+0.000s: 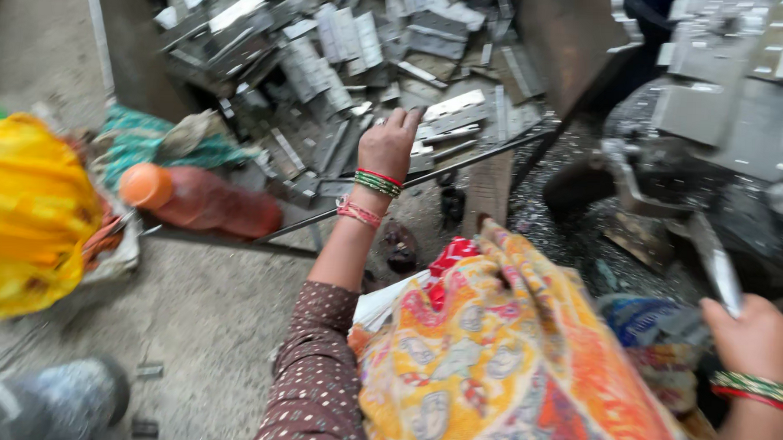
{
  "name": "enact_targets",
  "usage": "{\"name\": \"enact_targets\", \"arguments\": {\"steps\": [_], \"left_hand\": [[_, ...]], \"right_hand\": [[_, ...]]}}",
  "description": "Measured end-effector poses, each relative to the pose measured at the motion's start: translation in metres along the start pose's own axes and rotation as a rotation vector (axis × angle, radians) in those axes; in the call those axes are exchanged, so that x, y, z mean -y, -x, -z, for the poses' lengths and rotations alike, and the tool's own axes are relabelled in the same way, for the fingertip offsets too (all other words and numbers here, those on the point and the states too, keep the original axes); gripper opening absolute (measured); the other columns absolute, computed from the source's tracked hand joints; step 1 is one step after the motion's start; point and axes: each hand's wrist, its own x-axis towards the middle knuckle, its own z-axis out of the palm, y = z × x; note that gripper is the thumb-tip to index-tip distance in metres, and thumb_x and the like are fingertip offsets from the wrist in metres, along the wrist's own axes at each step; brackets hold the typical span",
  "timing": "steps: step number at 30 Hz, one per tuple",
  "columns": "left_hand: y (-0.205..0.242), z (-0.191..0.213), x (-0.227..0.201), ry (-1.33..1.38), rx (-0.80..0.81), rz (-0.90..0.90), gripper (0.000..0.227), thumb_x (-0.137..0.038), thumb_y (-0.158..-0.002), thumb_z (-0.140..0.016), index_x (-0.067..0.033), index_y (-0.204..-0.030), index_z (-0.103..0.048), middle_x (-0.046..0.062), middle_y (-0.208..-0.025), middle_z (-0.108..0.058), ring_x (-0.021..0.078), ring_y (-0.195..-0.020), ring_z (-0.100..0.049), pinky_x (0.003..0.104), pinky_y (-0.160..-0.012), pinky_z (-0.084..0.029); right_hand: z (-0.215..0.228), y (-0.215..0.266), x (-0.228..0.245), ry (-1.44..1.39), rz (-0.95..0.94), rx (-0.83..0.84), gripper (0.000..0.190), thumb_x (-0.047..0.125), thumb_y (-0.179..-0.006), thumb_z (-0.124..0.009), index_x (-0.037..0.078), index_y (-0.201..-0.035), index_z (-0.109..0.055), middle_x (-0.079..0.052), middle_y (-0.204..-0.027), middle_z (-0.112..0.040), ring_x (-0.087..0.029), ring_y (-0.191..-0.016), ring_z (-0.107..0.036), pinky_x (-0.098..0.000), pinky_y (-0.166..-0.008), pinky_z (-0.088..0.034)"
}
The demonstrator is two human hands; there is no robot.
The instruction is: The person repeatedly picks up metal hinge pieces from a bin, places them into a jig on a drill press, and operates the machine to drill holes. After each cycle, the person removes the processed piece and returns it to the bin.
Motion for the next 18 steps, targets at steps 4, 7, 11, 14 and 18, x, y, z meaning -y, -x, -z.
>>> {"name": "enact_targets", "arguments": {"steps": [4, 7, 11, 14, 18], "left_hand": [[-0.06, 0.053, -0.08, 0.355, -0.184, -0.333, 0.031, -0.013, -0.093, -0.064, -0.0179, -0.124, -0.064, 0.004, -0.108, -0.066, 0.027, -0.091, -0.068, 0.04, -0.079, -0.058], [-0.099, 0.074, -0.148, 0.633, -0.428, -0.622, 0.032, -0.022, -0.095, -0.069, -0.0163, -0.126, -0.061, 0.004, -0.119, -0.063, 0.0295, -0.12, -0.063, 0.046, -0.107, -0.055], [-0.12, 0.069, -0.216, 0.563, -0.259, -0.889, 0.043, -0.025, -0.09, -0.068, -0.0141, -0.131, -0.062, 0.008, -0.133, -0.06, 0.0297, -0.131, -0.056, 0.051, -0.119, -0.037], [-0.11, 0.059, -0.24, 0.587, -0.091, -0.772, 0.055, -0.032, -0.084, -0.068, -0.0115, -0.135, -0.061, 0.014, -0.139, -0.057, 0.0328, -0.138, -0.048, 0.055, -0.122, -0.024], [-0.109, 0.054, -0.26, 0.494, -0.037, -0.504, 0.062, -0.039, -0.084, -0.066, -0.0022, -0.134, -0.063, 0.02, -0.143, -0.052, 0.0366, -0.142, -0.042, 0.057, -0.124, -0.018]], "right_hand": [[0.045, 0.023, 0.046, 0.003, -0.077, 0.015, 0.047, 0.053, -0.093, -0.065, 0.008, -0.102, -0.075, -0.027, -0.092, -0.073, -0.049, -0.088, -0.07, -0.0578, -0.078, -0.056], [0.066, 0.034, 0.068, -0.03, -0.088, 0.024, 0.044, 0.05, -0.091, -0.064, 0.009, -0.102, -0.074, -0.027, -0.093, -0.074, -0.048, -0.089, -0.071, -0.0576, -0.079, -0.056], [0.078, 0.039, 0.083, -0.022, -0.099, 0.024, 0.041, 0.047, -0.089, -0.062, 0.008, -0.101, -0.072, -0.026, -0.093, -0.075, -0.046, -0.089, -0.072, -0.0559, -0.081, -0.056], [0.081, 0.039, 0.087, -0.03, -0.105, 0.055, 0.039, 0.044, -0.088, -0.06, 0.009, -0.101, -0.072, -0.024, -0.096, -0.075, -0.044, -0.092, -0.072, -0.0549, -0.083, -0.056], [0.095, 0.029, 0.091, -0.033, -0.127, 0.165, 0.04, 0.041, -0.086, -0.061, 0.008, -0.104, -0.072, -0.024, -0.102, -0.075, -0.043, -0.097, -0.072, -0.0537, -0.087, -0.056]]}}
